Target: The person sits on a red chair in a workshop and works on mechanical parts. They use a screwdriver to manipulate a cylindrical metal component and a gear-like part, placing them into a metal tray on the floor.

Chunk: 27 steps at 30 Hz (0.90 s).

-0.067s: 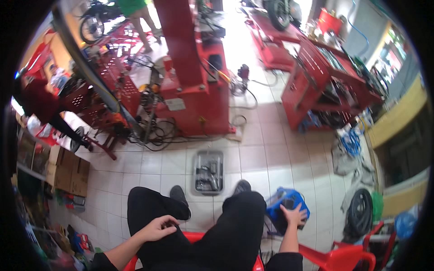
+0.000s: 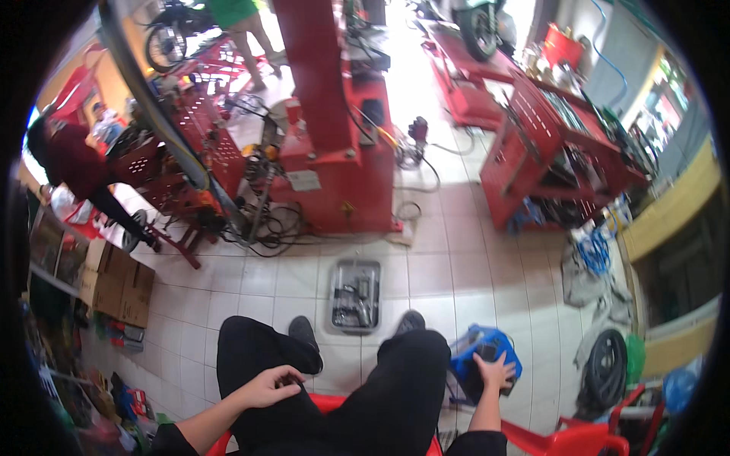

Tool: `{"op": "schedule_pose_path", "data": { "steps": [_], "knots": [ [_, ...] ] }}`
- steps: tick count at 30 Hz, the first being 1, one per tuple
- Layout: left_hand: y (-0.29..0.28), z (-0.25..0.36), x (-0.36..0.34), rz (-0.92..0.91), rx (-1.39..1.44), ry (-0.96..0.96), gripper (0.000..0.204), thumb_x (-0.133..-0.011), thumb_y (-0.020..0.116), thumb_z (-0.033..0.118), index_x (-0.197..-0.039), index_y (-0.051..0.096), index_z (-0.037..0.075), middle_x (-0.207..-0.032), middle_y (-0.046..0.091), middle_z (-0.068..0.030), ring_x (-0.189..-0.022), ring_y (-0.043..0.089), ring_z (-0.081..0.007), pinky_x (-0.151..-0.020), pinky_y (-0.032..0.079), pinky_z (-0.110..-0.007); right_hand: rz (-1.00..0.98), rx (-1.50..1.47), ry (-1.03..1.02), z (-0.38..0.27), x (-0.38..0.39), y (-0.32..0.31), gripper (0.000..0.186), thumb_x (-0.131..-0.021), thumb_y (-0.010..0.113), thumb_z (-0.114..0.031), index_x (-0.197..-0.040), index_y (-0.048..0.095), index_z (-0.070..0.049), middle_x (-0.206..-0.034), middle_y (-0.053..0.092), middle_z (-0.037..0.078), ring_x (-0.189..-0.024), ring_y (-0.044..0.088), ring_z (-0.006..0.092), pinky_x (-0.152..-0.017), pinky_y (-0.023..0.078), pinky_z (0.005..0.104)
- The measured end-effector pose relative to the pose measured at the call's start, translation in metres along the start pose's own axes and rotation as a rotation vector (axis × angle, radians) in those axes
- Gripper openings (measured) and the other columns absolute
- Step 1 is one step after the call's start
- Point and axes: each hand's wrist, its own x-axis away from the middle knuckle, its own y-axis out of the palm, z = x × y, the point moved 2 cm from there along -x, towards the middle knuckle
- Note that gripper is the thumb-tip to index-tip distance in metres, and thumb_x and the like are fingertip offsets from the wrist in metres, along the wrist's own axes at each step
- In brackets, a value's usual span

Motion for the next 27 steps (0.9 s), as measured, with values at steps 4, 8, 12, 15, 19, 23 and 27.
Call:
{"op": "schedule_pose_path", "data": {
  "steps": [4,8,12,15,19,23,27],
  "knots": [
    [-0.004,-0.006,0.010,0.016,0.003,0.073,0.031,-0.088,0.063,0.028,-0.111,0.059,0.007,-0.089,0.057,0.0021,-0.074,0.048,-0.0040,-0.065,0.040,-0.020,0.132,0.069,-0.061,-0.006,-0.006,0.026,0.087,-0.061,0.067,-0.066,-0.130,0.047,-0.017,-0.142,0.033,0.020,-0.133,0.028,0.0372,-0.100,0.017,0.0685],
    [-0.001,0.000,0.006,0.003,-0.072,0.109,0.031,-0.089,0.062,0.028,-0.111,0.058,0.007,-0.090,0.057,0.0004,-0.075,0.049,-0.0058,-0.066,0.042,-0.021,0.168,0.056,-0.076,-0.005,-0.010,0.027,0.082,-0.064,0.066,-0.063,-0.129,0.048,-0.015,-0.137,0.038,0.019,-0.127,0.037,0.0351,-0.099,0.020,0.0684],
    [-0.002,0.002,0.008,0.009,-0.084,0.123,0.030,-0.088,0.062,0.024,-0.111,0.057,0.005,-0.091,0.059,-0.0023,-0.080,0.053,-0.0084,-0.070,0.045,-0.025,0.205,0.095,-0.121,-0.012,0.002,0.023,0.075,-0.071,0.062,-0.062,-0.129,0.047,-0.017,-0.132,0.047,0.013,-0.124,0.042,0.0339,-0.094,0.029,0.0667],
    [-0.008,0.009,0.012,0.040,-0.053,0.019,0.025,-0.087,0.062,0.020,-0.107,0.058,0.006,-0.085,0.059,0.0006,-0.073,0.051,-0.0045,-0.064,0.044,-0.022,0.212,0.093,-0.102,-0.018,-0.010,0.029,0.069,-0.070,0.065,-0.057,-0.121,0.050,-0.013,-0.123,0.052,0.013,-0.115,0.050,0.0330,-0.089,0.035,0.0648],
    [-0.019,0.027,-0.004,0.066,-0.135,0.014,0.025,-0.086,0.062,0.018,-0.106,0.058,0.005,-0.079,0.054,0.0017,-0.071,0.048,-0.0050,-0.065,0.042,-0.021,0.224,0.032,-0.069,-0.015,-0.021,0.031,0.071,-0.070,0.068,-0.053,-0.121,0.047,-0.007,-0.125,0.051,0.015,-0.119,0.048,0.0340,-0.094,0.031,0.0661],
    [-0.049,0.028,-0.055,0.023,-0.360,0.045,0.025,-0.086,0.062,0.018,-0.103,0.058,0.001,-0.080,0.057,-0.0037,-0.075,0.053,-0.0106,-0.070,0.045,-0.026,0.268,0.114,-0.089,-0.022,-0.013,0.025,0.077,-0.070,0.068,-0.054,-0.125,0.045,-0.005,-0.122,0.051,0.019,-0.115,0.050,0.0347,-0.095,0.035,0.0599],
    [-0.090,-0.002,-0.164,0.038,-0.662,0.044,0.028,-0.084,0.058,0.025,-0.094,0.066,0.000,-0.088,0.067,-0.0186,-0.084,0.064,-0.0321,-0.076,0.049,-0.039,0.335,-0.152,-0.539,-0.094,0.019,-0.024,0.067,-0.075,0.068,-0.047,-0.119,0.049,-0.001,-0.112,0.056,0.023,-0.105,0.056,0.0342,-0.089,0.043,0.0429]
  ]
}}
